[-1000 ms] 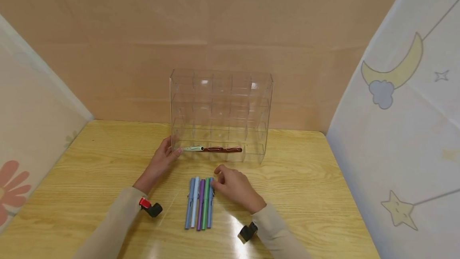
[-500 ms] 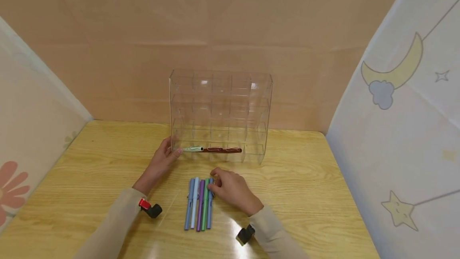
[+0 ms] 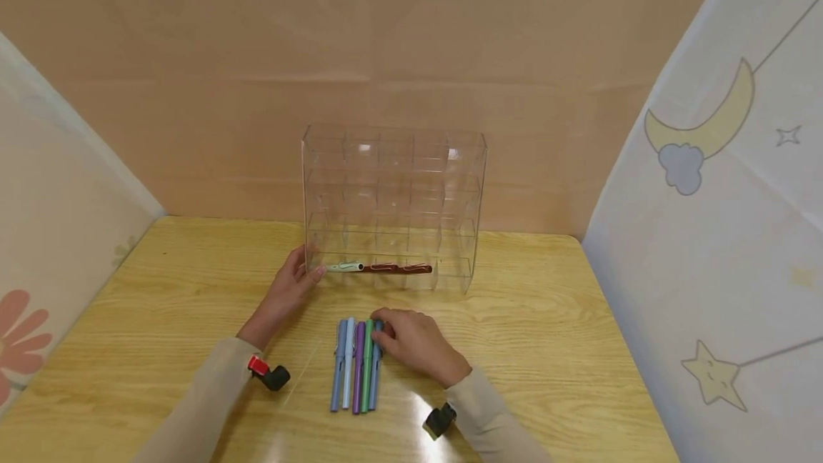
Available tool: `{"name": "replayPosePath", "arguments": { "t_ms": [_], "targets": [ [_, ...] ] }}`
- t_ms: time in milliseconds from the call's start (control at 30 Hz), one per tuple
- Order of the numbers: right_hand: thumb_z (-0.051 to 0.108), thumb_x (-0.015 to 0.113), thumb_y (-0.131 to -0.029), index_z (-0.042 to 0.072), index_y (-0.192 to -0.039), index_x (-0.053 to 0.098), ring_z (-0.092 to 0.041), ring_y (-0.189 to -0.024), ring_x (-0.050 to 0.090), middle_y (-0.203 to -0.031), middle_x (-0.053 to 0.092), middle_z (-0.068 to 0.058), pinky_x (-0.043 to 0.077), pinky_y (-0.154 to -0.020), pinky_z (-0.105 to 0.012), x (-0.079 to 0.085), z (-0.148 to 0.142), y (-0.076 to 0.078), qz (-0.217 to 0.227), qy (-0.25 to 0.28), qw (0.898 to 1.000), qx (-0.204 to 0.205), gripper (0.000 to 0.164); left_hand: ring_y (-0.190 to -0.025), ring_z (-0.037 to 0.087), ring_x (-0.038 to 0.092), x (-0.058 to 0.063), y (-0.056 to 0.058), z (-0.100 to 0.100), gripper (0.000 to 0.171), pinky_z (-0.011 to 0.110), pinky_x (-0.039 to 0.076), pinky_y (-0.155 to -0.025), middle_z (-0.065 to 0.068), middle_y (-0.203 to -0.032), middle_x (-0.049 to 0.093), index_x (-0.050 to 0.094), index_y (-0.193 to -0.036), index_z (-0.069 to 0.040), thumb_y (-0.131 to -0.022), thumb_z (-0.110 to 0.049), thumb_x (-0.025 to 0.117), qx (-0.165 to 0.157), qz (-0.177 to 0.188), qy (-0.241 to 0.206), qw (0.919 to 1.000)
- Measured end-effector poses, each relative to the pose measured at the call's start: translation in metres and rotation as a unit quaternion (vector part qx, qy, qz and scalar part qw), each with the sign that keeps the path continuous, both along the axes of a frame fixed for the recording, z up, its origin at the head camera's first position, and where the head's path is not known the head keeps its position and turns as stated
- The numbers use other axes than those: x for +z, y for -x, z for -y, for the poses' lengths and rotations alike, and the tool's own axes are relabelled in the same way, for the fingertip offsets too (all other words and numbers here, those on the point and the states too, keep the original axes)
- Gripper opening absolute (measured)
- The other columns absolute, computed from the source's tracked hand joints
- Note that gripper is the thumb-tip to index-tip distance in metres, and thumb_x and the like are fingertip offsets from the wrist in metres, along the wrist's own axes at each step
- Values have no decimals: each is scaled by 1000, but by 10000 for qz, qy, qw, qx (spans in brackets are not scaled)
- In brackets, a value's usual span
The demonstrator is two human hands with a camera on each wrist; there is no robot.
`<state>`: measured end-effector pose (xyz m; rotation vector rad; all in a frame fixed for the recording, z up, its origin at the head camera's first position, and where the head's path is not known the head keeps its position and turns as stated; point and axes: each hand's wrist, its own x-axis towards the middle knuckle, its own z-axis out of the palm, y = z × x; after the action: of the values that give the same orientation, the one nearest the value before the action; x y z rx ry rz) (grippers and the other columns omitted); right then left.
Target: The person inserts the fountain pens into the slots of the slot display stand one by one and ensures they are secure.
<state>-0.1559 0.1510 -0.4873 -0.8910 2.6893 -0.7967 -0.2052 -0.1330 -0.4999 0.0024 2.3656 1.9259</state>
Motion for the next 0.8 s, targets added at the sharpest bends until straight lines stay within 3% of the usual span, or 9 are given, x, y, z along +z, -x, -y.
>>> {"name": "replayPosePath", "arguments": {
  "t_ms": [800],
  "targets": [
    [32, 72, -102, 14, -129, 69, -2, -63, 58, -80, 66, 12, 48, -58, -24, 10, -3, 2, 952, 10, 9953, -159, 32, -163, 44, 28, 2, -2, 0, 72, 59, 34, -130, 21, -175, 25, 22, -168, -9, -110, -28, 61, -1, -15, 16, 10000]
  ]
}}
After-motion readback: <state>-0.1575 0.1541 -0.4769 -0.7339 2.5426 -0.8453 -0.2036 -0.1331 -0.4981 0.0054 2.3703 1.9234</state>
